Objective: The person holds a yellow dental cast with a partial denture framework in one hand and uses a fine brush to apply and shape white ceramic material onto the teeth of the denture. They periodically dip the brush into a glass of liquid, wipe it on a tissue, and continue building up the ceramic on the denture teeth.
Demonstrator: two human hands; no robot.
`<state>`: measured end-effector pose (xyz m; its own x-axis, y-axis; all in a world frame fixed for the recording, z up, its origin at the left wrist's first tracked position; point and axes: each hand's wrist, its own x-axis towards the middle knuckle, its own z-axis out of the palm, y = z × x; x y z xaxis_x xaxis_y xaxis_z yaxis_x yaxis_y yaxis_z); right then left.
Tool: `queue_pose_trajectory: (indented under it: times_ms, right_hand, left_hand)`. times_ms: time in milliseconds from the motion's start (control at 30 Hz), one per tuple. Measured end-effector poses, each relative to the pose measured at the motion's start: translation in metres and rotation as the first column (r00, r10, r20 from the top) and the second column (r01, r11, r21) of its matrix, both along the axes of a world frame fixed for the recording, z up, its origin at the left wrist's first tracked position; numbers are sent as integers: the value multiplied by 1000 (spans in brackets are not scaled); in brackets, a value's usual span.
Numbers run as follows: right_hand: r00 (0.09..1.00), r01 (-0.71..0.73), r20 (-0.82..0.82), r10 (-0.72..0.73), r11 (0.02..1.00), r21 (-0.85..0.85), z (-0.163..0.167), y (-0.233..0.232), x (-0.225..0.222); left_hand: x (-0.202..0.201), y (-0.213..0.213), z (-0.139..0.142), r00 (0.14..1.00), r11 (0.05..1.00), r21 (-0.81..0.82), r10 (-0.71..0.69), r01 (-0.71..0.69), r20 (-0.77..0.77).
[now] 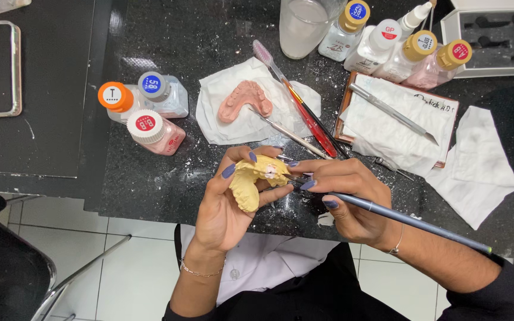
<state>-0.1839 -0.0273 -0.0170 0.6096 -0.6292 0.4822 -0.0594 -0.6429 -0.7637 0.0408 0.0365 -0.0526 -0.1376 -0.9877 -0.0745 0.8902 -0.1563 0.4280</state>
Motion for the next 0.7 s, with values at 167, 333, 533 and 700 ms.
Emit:
queue_pose_trajectory:
  times_ms: [167, 333, 533, 700]
  right_hand:
    - [998, -5, -64, 1, 998, -70, -4, -2, -1]
    - [997, -14, -80, 8, 997, -75, -5, -2, -1]
    - [996, -18, -90, 11, 997, -80, -6, -3, -1]
    - [995, -28, -96, 17, 994, -107, -6, -3, -1]
  left_hand:
    - [0, -2, -4, 1000, 1000, -11, 7, -7, 25]
    - [-2, -2, -3, 1000, 1000, 0, 7, -7, 30]
    - [-3, -1, -3, 999, 1000, -5, 16, -16, 46]
    - [-2, -1, -3, 999, 1000, -2, 10, -10, 36]
